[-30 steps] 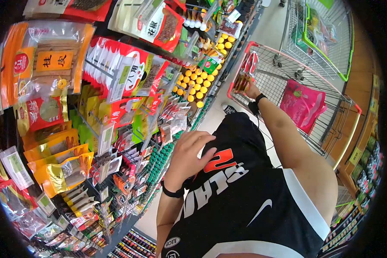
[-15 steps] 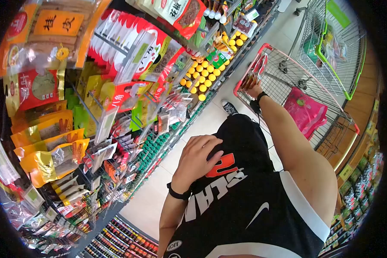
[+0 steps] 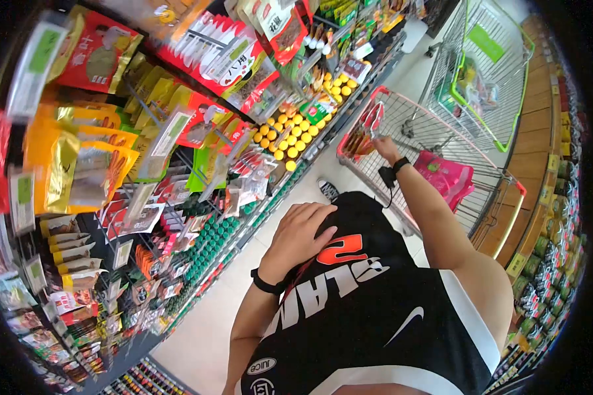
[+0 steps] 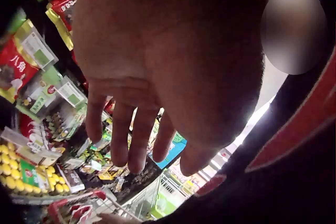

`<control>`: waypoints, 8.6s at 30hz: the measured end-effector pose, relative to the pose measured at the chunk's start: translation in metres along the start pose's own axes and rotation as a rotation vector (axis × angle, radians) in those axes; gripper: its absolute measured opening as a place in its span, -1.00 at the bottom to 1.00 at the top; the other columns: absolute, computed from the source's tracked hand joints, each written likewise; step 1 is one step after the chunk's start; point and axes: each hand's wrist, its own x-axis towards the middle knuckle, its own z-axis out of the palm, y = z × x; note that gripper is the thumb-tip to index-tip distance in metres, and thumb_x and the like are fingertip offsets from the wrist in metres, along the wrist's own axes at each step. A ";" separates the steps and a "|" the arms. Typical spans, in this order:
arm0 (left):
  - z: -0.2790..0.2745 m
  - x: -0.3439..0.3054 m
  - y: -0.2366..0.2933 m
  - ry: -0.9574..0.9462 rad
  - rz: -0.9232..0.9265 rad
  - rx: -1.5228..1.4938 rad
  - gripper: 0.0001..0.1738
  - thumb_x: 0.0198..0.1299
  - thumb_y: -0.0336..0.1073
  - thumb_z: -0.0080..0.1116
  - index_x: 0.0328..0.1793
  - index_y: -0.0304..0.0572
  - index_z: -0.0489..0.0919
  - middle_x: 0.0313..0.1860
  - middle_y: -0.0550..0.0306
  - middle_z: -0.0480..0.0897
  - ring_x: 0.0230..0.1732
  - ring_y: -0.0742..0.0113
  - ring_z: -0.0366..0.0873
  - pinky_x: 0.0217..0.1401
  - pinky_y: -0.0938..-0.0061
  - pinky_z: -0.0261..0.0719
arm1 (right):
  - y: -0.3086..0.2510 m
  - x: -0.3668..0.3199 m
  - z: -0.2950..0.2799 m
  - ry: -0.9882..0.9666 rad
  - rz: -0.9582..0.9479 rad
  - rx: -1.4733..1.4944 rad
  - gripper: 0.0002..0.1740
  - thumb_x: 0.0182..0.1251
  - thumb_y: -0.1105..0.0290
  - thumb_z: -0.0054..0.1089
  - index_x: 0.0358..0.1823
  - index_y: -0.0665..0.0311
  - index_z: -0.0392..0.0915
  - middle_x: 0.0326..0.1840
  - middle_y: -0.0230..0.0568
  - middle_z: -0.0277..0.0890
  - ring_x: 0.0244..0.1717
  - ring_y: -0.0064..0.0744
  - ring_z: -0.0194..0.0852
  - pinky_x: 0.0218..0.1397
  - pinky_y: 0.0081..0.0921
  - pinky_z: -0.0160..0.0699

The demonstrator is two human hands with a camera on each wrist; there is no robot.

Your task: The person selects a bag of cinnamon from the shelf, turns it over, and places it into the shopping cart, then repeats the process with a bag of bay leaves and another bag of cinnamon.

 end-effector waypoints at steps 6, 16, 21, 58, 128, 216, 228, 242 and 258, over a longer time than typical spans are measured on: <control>0.020 -0.024 0.002 0.092 0.090 -0.005 -0.52 0.22 -0.24 0.39 0.26 -0.10 0.60 0.20 0.01 0.64 0.23 -0.03 0.60 0.36 0.14 0.49 | -0.108 -0.117 -0.066 -0.090 -0.093 0.331 -0.38 0.62 -0.04 0.05 0.17 0.48 0.68 0.01 -0.15 0.76 0.01 -0.38 0.66 0.08 -0.41 0.60; 0.064 -0.070 -0.019 0.641 -0.144 -0.030 -0.32 0.11 -0.31 0.46 0.40 -0.16 0.52 0.32 -0.15 0.59 0.33 -0.13 0.55 0.39 0.10 0.48 | -0.276 -0.314 -0.114 -0.876 -0.446 0.770 -0.60 0.68 0.25 0.03 0.22 0.41 0.68 0.19 -0.07 0.73 0.21 -0.30 0.69 0.25 -0.42 0.63; 0.075 -0.104 -0.019 0.657 -0.248 -0.348 -0.64 0.25 -0.35 0.36 0.16 -0.27 0.68 -0.16 -0.09 0.78 -0.12 -0.02 0.79 0.00 0.29 0.71 | -0.308 -0.345 -0.120 -0.989 -0.620 0.696 -0.50 0.64 0.30 0.08 0.49 0.34 0.43 0.20 -0.02 0.72 0.09 -0.34 0.75 0.18 -0.45 0.67; 0.033 -0.154 -0.014 1.035 -0.104 -0.411 -0.54 0.24 -0.52 0.27 0.29 -0.28 0.51 0.24 -0.08 0.56 0.06 0.24 0.61 0.04 0.40 0.61 | -0.367 -0.294 -0.073 -0.605 -0.782 0.975 -0.69 0.55 0.49 0.24 0.23 0.22 0.43 0.04 -0.42 0.63 0.04 -0.63 0.60 0.15 -0.55 0.58; -0.319 0.119 0.008 0.964 -0.005 0.811 -0.35 0.15 -0.33 0.37 0.44 -0.10 0.57 0.56 -0.33 0.41 0.56 -0.21 0.38 0.58 0.10 0.29 | -0.561 -0.173 -0.135 -0.479 -1.339 0.787 -0.37 0.40 0.54 0.25 0.50 0.37 0.38 0.31 0.12 0.56 0.13 -0.22 0.73 -0.02 -0.44 0.84; -0.018 -0.155 -0.060 0.533 -0.156 -1.169 -0.63 0.37 -0.50 0.26 0.28 -0.35 0.59 0.16 0.08 0.72 0.17 0.34 0.67 0.30 0.36 0.58 | -0.332 -0.395 -0.048 -0.210 -1.030 0.249 -0.34 0.39 0.43 0.27 0.53 0.24 0.38 0.54 0.02 0.39 0.33 -0.14 0.58 0.30 -0.29 0.60; 0.005 -0.218 -0.055 0.634 0.071 -0.903 -0.33 0.36 -0.19 0.28 0.50 -0.38 0.37 0.38 -0.11 0.51 0.37 0.09 0.50 0.41 0.22 0.46 | -0.362 -0.438 0.002 -0.403 -1.089 0.038 -0.07 0.36 0.22 0.42 0.66 0.30 0.13 0.63 0.22 0.15 0.60 0.12 0.23 0.62 -0.08 0.23; -0.021 -0.267 -0.037 0.789 -0.197 -0.023 -0.14 0.17 -0.16 0.46 0.60 -0.16 0.41 0.47 -0.23 0.22 0.45 -0.22 0.21 0.48 0.10 0.33 | -0.378 -0.418 0.063 -1.767 -0.219 0.980 0.01 0.49 -0.45 -0.14 0.71 0.08 0.00 0.65 -0.11 0.21 0.55 -0.07 0.35 0.52 0.02 0.44; -0.009 -0.239 -0.095 0.888 -0.245 -0.654 -0.75 0.50 -0.35 0.19 0.17 -0.34 0.59 0.02 0.12 0.72 -0.02 0.47 0.62 0.09 0.49 0.58 | -0.379 -0.381 0.050 -0.887 -0.731 0.542 -0.54 0.55 0.44 0.25 0.40 0.31 0.42 0.03 -0.36 0.57 -0.02 -0.65 0.45 0.12 -0.57 0.50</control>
